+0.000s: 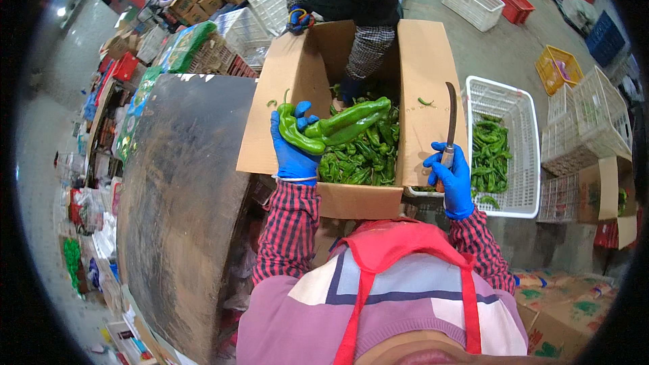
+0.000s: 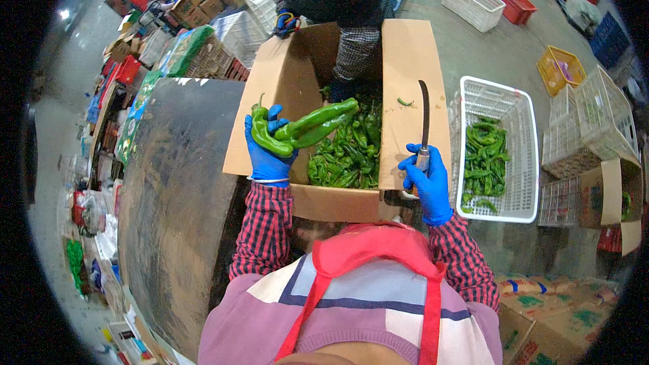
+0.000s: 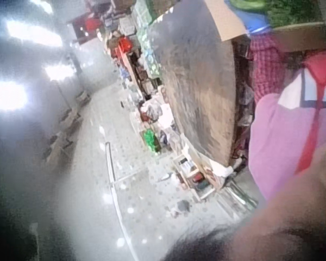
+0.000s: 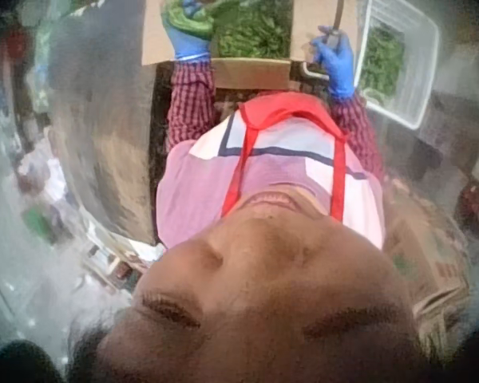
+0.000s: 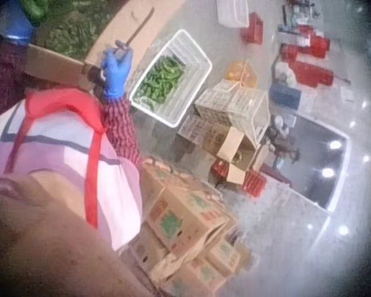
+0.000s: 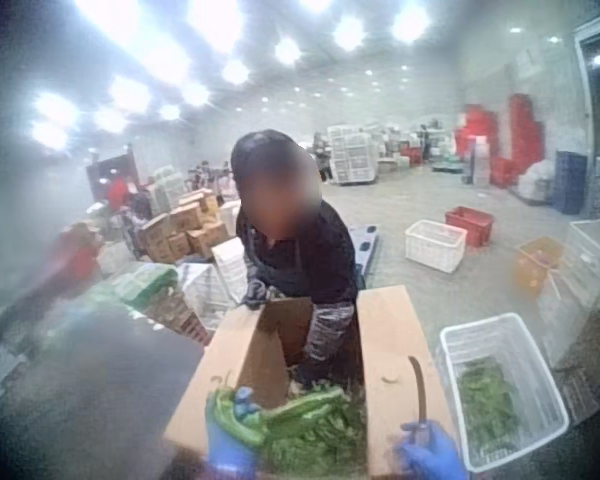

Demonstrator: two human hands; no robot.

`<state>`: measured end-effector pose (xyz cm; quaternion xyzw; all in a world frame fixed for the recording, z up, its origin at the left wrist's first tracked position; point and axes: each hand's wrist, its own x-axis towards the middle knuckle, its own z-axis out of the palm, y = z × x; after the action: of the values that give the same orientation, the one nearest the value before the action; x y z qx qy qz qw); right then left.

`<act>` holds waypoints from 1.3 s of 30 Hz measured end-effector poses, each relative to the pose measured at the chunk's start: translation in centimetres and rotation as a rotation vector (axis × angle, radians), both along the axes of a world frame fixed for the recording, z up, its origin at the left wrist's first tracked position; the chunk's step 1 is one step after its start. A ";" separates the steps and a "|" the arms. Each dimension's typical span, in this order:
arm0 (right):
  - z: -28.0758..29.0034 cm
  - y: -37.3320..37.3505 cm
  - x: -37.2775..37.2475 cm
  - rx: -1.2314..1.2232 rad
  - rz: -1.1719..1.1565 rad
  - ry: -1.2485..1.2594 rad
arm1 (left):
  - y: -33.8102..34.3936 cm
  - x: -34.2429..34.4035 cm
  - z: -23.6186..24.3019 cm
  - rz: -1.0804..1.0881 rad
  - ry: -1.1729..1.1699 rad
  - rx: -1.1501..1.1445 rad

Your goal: The person trims green peppers with a knife, removing stems and placing the trimmed peppers into a white basket. The person repeatedly picks peppers from a cardboard box, cuts them, and deposits them into the basket.

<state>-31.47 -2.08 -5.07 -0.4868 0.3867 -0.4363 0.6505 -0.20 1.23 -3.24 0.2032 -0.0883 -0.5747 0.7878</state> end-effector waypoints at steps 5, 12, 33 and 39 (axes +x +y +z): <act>0.7 1.3 1.3 -0.018 -0.052 0.057 | -0.7 1.6 -0.5 -0.042 -0.002 -0.109; 2.7 3.5 6.4 -0.034 -0.034 0.083 | 0.7 4.8 -1.0 -0.150 -0.064 -0.258; 9.2 5.6 21.7 -0.720 0.020 0.403 | 8.3 8.9 2.5 0.132 -0.855 0.067; 9.8 5.8 18.1 -1.165 -0.031 0.880 | 7.2 6.9 3.7 -0.057 -1.039 0.016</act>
<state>-13.34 3.73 4.70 -0.8786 0.3243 -0.3445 0.0642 6.73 8.38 0.41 0.4653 -0.4686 -0.4200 0.6225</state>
